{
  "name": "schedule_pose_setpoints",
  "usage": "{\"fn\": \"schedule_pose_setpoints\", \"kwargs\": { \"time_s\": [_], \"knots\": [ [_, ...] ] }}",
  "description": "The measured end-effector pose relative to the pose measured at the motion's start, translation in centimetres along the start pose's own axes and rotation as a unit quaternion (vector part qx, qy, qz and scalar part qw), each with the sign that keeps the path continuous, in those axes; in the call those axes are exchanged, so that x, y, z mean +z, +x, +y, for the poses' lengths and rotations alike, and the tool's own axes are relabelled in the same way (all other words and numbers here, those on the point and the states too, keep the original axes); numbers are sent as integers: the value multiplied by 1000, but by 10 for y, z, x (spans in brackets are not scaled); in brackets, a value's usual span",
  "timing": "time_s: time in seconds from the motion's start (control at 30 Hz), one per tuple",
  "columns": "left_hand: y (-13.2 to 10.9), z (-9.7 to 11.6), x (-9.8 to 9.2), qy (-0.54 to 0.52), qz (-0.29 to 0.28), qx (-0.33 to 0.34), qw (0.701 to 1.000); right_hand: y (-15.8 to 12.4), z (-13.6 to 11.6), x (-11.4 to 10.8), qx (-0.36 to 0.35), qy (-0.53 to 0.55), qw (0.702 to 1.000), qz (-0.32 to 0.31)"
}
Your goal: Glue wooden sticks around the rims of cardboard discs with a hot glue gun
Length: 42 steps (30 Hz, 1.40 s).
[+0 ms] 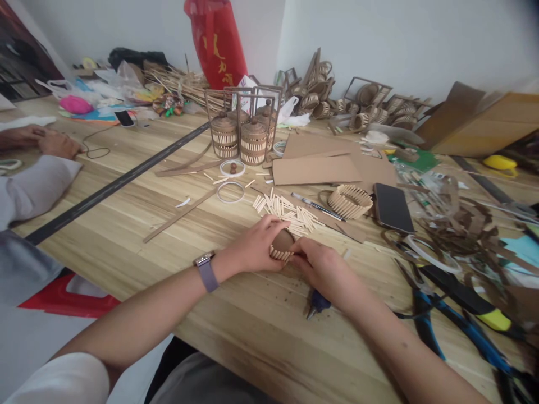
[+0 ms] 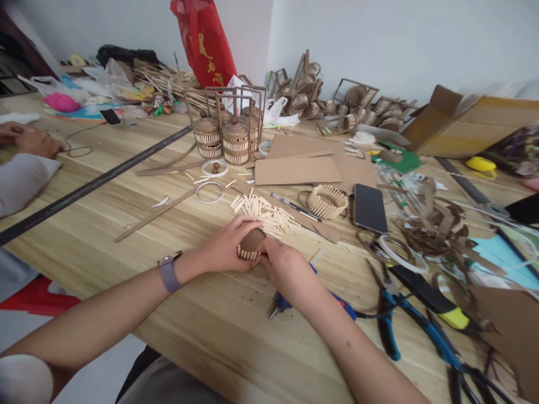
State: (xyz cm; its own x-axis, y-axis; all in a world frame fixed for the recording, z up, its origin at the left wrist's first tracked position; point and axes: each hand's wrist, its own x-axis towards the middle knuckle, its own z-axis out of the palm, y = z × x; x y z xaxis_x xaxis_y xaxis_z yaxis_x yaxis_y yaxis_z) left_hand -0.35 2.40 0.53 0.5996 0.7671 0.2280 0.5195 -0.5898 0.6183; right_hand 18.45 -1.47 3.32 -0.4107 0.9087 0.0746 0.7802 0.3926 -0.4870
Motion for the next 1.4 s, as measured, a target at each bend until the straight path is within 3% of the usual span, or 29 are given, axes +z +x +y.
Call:
{"fn": "schedule_pose_setpoints", "kwargs": {
  "time_s": [0.6,0.87,1.17,1.27,1.4],
  "knots": [
    [-1,-3,-3,-40,-10,11,999,-2,-3,-3,-18,-33,999,-26],
    [-1,-5,-7,-57,-21,38,997,-5,-8,-25,-8,-19,1000,2],
    [-4,3,-3,-10,51,30,998,-19,9,-48,22,-51,997,45],
    [-5,5,-1,5,63,30,998,-35,21,-58,64,-71,995,24],
    [-5,5,0,26,69,20,997,-58,41,-69,122,-66,989,-52]
  ]
}}
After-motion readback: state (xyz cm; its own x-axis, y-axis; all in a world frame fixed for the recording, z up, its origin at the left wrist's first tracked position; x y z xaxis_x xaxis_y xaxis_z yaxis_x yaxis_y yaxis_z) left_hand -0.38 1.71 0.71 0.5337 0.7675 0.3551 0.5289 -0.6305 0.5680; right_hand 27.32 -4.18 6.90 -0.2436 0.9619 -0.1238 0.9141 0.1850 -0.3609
